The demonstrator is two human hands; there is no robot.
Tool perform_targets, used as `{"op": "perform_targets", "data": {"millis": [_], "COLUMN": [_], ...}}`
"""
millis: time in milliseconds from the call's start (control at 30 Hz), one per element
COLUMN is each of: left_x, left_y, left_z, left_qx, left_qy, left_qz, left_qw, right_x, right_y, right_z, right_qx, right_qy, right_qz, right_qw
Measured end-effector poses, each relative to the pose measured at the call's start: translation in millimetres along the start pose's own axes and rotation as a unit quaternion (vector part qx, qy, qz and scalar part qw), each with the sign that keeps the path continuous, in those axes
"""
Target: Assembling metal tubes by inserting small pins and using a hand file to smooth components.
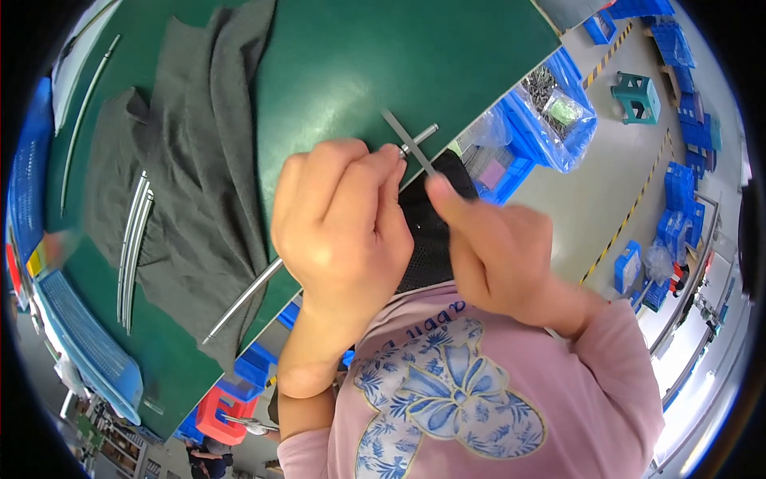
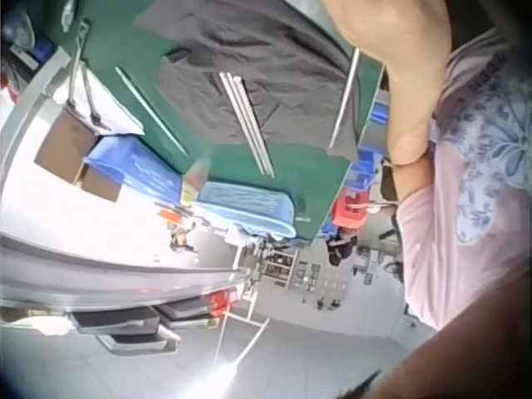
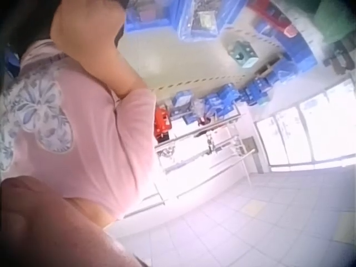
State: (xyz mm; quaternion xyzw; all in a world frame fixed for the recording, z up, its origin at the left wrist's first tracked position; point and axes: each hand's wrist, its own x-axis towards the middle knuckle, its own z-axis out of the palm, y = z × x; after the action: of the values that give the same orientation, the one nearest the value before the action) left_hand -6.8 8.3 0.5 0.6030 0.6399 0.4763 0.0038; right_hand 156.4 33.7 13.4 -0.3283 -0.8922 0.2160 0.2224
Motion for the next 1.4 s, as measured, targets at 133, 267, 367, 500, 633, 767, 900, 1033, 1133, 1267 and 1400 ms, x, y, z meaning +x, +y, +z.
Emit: {"op": "perform_targets", "data": {"millis": [133,267,367,500,633,767,900,1033,1133,1267,1400], "left_x": [0,0,0,2,0,4,0,1,4,-2,0], "left_y": [-1,0,-4,-2,-4,-3,-1,2,-5,3,-1], "left_z": [-1,1,-1,-1,-1,-3,0,-5,1,-6,-1], "left_qx": [-0.001,0.002,-0.004,0.006,0.001,0.016,0.005,0.017,-0.002,0.000,-0.001], "left_qy": [-0.001,0.003,-0.001,-0.005,0.002,-0.012,-0.005,-0.017,-0.002,-0.020,-0.010], "left_qz": [-0.002,0.007,0.005,0.017,0.011,0.014,0.013,0.022,0.019,0.017,0.008], "left_qw": [1.000,1.000,1.000,1.000,1.000,1.000,1.000,0.999,1.000,1.000,1.000], "right_x": [8,3,4,7,-4,13,-12,9,-22,17,-12], "right_y": [3,7,6,11,10,17,18,14,22,18,14], "right_z": [13,9,20,23,23,37,39,36,43,39,25], "right_qx": [0.024,0.034,0.033,0.055,0.060,0.034,0.046,0.059,0.044,0.045,0.025], "right_qy": [0.089,0.043,0.090,0.105,0.104,0.139,0.135,0.136,0.130,0.157,0.088], "right_qz": [-0.039,-0.023,-0.031,-0.045,-0.044,-0.063,-0.058,-0.066,-0.048,-0.091,-0.044], "right_qw": [0.995,0.998,0.995,0.992,0.992,0.988,0.988,0.987,0.989,0.982,0.995]}}
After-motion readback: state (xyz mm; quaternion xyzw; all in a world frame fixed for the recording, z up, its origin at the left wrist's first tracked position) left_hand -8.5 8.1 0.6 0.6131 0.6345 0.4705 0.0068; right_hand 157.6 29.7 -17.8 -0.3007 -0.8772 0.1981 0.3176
